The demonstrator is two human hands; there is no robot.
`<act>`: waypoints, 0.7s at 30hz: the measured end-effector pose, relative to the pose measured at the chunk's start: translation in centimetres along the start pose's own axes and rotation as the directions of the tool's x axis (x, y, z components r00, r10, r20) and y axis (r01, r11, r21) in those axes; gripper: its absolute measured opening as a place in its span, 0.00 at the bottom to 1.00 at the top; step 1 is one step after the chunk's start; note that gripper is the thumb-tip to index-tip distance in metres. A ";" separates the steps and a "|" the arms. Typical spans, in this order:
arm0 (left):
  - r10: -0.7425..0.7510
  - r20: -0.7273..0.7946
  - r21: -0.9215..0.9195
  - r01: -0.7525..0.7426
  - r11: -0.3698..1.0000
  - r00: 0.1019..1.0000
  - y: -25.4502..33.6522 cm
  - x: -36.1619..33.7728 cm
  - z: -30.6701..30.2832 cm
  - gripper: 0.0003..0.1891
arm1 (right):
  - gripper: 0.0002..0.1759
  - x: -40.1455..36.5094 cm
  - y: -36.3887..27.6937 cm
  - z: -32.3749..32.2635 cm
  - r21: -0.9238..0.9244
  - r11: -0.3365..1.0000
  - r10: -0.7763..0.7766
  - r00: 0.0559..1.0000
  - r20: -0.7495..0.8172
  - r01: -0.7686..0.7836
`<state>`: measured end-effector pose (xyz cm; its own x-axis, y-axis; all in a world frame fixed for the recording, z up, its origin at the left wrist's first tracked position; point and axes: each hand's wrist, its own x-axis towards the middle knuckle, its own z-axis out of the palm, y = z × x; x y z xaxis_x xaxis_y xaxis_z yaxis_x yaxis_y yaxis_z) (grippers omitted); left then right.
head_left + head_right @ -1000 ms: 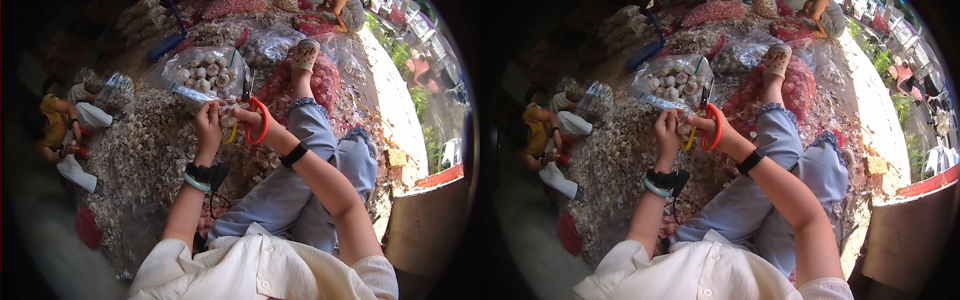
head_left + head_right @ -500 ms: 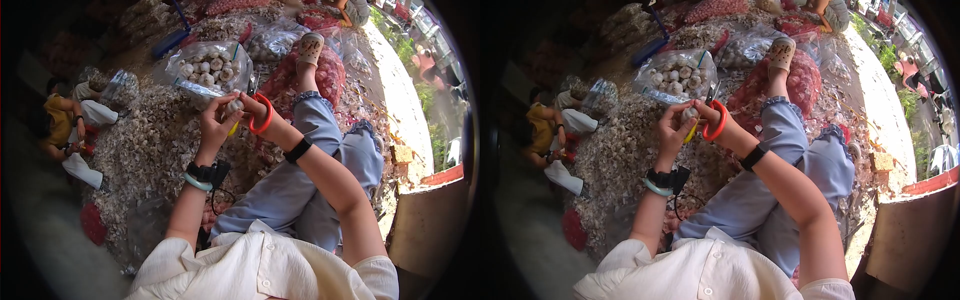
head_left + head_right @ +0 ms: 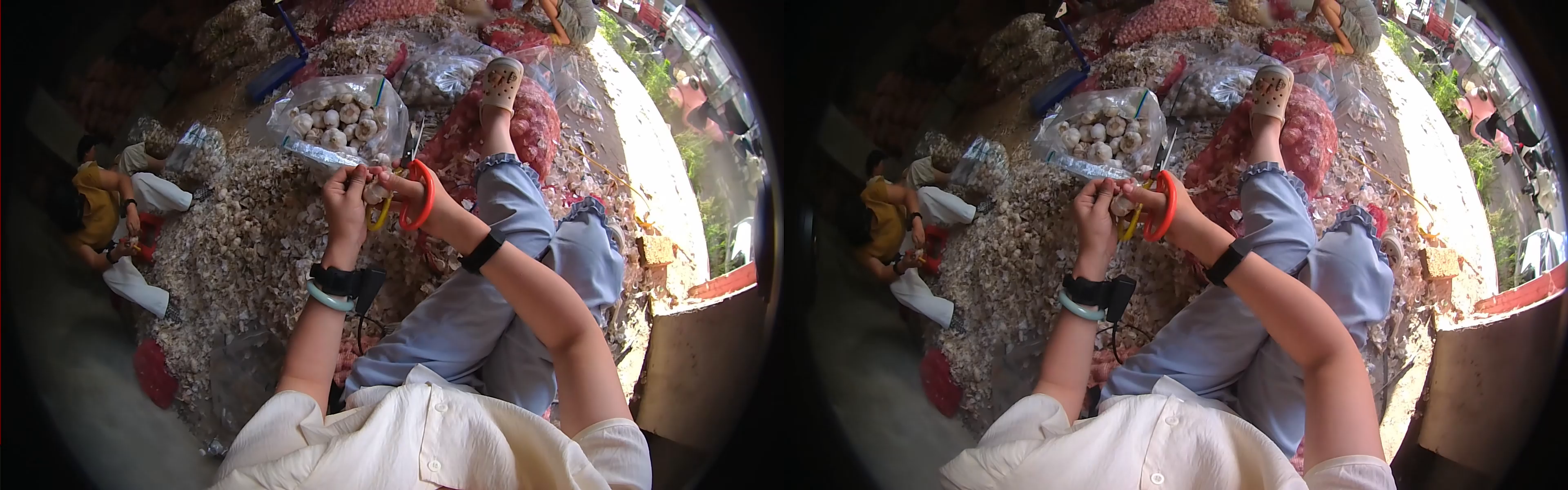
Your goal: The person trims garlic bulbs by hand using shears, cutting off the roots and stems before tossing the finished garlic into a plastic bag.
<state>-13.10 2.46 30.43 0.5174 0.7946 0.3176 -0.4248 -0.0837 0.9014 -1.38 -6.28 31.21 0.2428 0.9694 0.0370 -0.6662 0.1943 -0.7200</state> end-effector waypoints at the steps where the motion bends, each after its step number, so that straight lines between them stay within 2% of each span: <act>1: -0.068 -0.092 -0.067 0.062 0.996 0.993 0.1 0.1 0.0 0.12 | 0.21 -0.1 0.0 0.1 -0.008 1.000 -0.008 1.000 0.003 0.008; 2: -0.137 -0.169 -0.141 0.114 0.983 0.976 0.4 0.4 0.1 0.13 | 0.22 -0.2 0.1 0.3 0.013 1.000 0.000 1.000 0.006 -0.001; 4: -0.170 -0.306 -0.239 0.098 0.966 0.937 -0.1 0.8 -0.9 0.14 | 0.25 0.4 0.0 -0.4 0.002 1.000 -0.006 1.000 -0.021 0.006; 6: -0.164 -0.328 -0.112 0.135 0.985 0.930 0.4 0.8 -1.3 0.16 | 0.23 0.6 0.3 -0.4 0.015 0.996 -0.081 0.995 -0.065 0.082; 8: -0.104 -0.152 0.189 0.132 0.973 0.983 0.2 0.6 -2.0 0.17 | 0.22 0.0 -0.7 0.3 -0.064 0.993 -0.101 0.992 -0.081 0.096; 9: -0.098 -0.054 0.361 0.111 0.926 0.994 0.4 0.4 -1.9 0.17 | 0.22 -0.4 -1.0 0.6 -0.105 0.991 -0.090 0.990 -0.105 0.079; 10: -0.091 -0.045 0.358 0.102 0.928 0.995 1.0 0.0 -1.3 0.17 | 0.22 -0.4 -1.0 0.5 -0.110 0.990 -0.101 0.989 -0.103 0.090; 12: -0.019 0.093 0.420 -0.022 0.907 0.995 1.9 -0.7 0.1 0.14 | 0.23 -0.3 -0.9 -0.1 -0.286 0.958 -0.035 0.986 -0.162 -0.013; 13: -0.014 0.095 0.417 -0.027 0.909 0.995 1.7 -0.7 0.0 0.14 | 0.23 -0.1 -0.5 -0.4 -0.290 0.957 -0.040 0.986 -0.160 -0.009; 15: 0.055 0.167 0.555 -0.140 0.820 0.984 0.8 -0.8 -0.3 0.13 | 0.24 0.1 0.0 -0.2 -0.313 0.948 -0.113 0.975 -0.193 0.048; 17: 0.059 0.163 0.537 -0.138 0.832 0.985 0.0 -1.1 -0.6 0.12 | 0.26 -0.4 -0.5 0.1 -0.300 0.954 -0.075 0.976 -0.207 0.010; 19: 0.006 0.024 0.238 -0.012 0.971 1.000 -0.7 -1.9 -0.2 0.10 | 0.25 -0.5 -0.2 0.1 -0.350 0.936 -0.113 0.970 -0.214 0.032; 21: 0.000 -0.039 0.171 0.007 0.985 0.999 -1.2 -2.5 -0.1 0.07 | 0.25 0.1 1.0 -0.4 -0.361 0.931 -0.135 0.968 -0.212 0.051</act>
<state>-13.94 0.61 28.50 0.4884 0.8173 0.3058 -0.2881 -0.1797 0.9406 -1.74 -6.02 30.18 0.4745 0.8802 -0.0137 -0.3531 0.1761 -0.9189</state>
